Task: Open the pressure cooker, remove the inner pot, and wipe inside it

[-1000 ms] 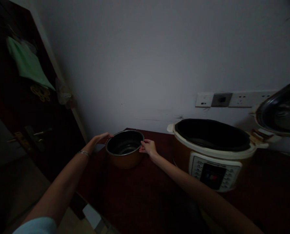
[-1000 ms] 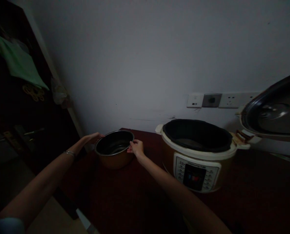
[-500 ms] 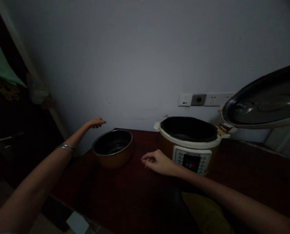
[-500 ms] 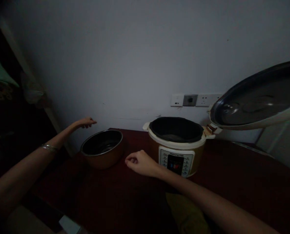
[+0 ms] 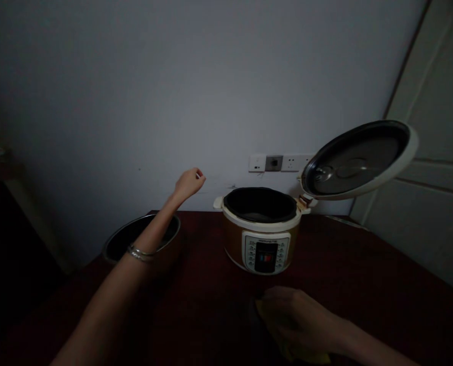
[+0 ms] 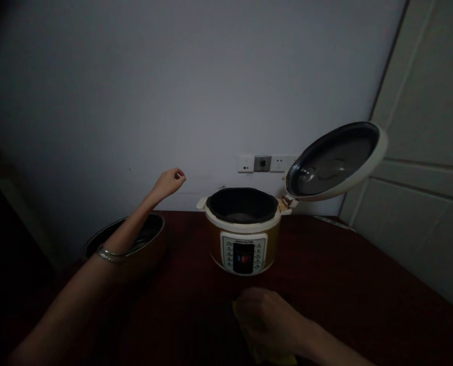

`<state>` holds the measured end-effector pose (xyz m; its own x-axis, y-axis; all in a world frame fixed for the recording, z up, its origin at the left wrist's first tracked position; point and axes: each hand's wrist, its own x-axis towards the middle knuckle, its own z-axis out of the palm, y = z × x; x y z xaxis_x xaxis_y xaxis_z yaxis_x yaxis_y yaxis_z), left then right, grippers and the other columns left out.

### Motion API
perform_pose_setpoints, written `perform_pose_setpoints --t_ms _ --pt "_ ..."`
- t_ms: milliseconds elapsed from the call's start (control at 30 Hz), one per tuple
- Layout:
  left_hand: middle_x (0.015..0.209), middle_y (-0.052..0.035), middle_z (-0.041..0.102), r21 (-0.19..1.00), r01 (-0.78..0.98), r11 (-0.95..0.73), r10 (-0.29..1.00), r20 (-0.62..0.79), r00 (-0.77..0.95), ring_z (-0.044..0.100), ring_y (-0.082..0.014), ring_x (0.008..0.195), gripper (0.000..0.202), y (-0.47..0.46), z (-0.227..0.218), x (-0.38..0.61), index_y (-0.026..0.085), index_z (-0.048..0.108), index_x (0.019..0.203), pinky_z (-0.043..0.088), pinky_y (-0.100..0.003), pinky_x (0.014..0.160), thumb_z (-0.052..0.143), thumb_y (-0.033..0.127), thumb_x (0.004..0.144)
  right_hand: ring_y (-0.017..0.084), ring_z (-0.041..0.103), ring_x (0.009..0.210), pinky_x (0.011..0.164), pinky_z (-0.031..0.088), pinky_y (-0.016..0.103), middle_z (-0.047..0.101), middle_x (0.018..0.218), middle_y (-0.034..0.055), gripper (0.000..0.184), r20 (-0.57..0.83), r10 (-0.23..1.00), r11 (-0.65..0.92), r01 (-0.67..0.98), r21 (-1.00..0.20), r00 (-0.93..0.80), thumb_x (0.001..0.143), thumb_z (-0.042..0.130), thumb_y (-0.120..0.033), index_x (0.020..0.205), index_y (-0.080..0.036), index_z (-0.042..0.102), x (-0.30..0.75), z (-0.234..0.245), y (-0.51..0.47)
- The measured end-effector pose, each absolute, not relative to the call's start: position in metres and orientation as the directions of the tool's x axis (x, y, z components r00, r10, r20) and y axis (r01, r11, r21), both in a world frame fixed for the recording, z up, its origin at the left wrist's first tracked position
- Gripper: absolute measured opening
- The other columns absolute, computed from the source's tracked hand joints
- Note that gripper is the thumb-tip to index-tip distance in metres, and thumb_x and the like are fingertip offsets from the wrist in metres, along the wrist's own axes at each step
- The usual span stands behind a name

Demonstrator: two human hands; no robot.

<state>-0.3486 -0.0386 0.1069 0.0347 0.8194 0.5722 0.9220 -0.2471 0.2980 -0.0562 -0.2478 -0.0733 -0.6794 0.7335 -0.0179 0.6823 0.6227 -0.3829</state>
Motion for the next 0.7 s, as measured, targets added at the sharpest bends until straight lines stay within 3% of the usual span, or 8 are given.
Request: perform_pose_setpoints --t_ms 67,167,300,500,700 --pt "0.095 -0.011 0.067 0.391 0.879 -0.272 0.837 0.547 0.015 0.06 -0.0218 0.088 0.026 -0.032 0.089 -0.336 0.015 0.064 0.095 0.044 -0.032 0.079 0.047 0.026 0.08 0.027 0.044 0.128 0.105 0.037 0.039 0.05 0.137 0.011 0.056 -0.041 0.762 0.552 0.682 -0.48 -0.646 0.077 0.059 -0.036 0.132 -0.024 0.052 -0.046 -0.081 -0.256" --pt "0.099 -0.0127 0.067 0.511 0.813 -0.278 0.867 0.499 -0.017 0.06 -0.0223 0.092 0.027 -0.018 0.059 -0.323 0.013 0.062 0.1 0.044 -0.033 0.084 0.046 0.022 0.081 0.029 0.031 0.136 0.111 0.026 0.045 0.038 0.145 0.0081 0.07 -0.073 0.791 0.475 0.685 -0.553 -0.608 0.074 0.065 -0.043 0.139 -0.032 0.04 -0.038 -0.089 -0.265" --pt "0.106 -0.0156 0.064 0.64 0.726 -0.253 0.898 0.435 -0.07 0.059 -0.0222 0.1 0.035 0.001 0.024 -0.311 0.008 0.057 0.112 0.042 -0.032 0.09 0.043 0.021 0.083 0.027 0.025 0.137 0.113 0.017 0.05 0.034 0.146 0.0046 0.057 -0.06 0.738 0.534 0.636 -0.558 -0.672 0.087 0.05 -0.04 0.14 -0.037 0.031 -0.035 -0.105 -0.261" --pt "0.107 -0.0167 0.065 0.695 0.673 -0.253 0.935 0.354 -0.015 0.061 -0.0217 0.098 0.043 0.018 0.002 -0.301 0.006 0.056 0.118 0.046 -0.031 0.084 0.038 0.019 0.081 0.024 0.028 0.135 0.112 0.02 0.049 0.035 0.144 -0.0016 0.046 -0.052 0.718 0.569 0.628 -0.53 -0.695 0.093 0.038 -0.04 0.138 -0.045 0.029 -0.027 -0.143 -0.243" --pt "0.101 -0.0112 0.069 0.688 0.64 -0.342 0.936 0.311 0.165 0.062 -0.0211 0.094 0.036 0.026 -0.001 -0.302 0.012 0.065 0.095 0.046 -0.03 0.083 0.036 0.024 0.078 0.021 0.035 0.132 0.111 0.027 0.043 0.043 0.139 -0.0071 0.041 -0.046 0.743 0.533 0.631 -0.564 -0.668 0.093 0.035 -0.044 0.134 -0.05 0.038 -0.024 -0.178 -0.222"
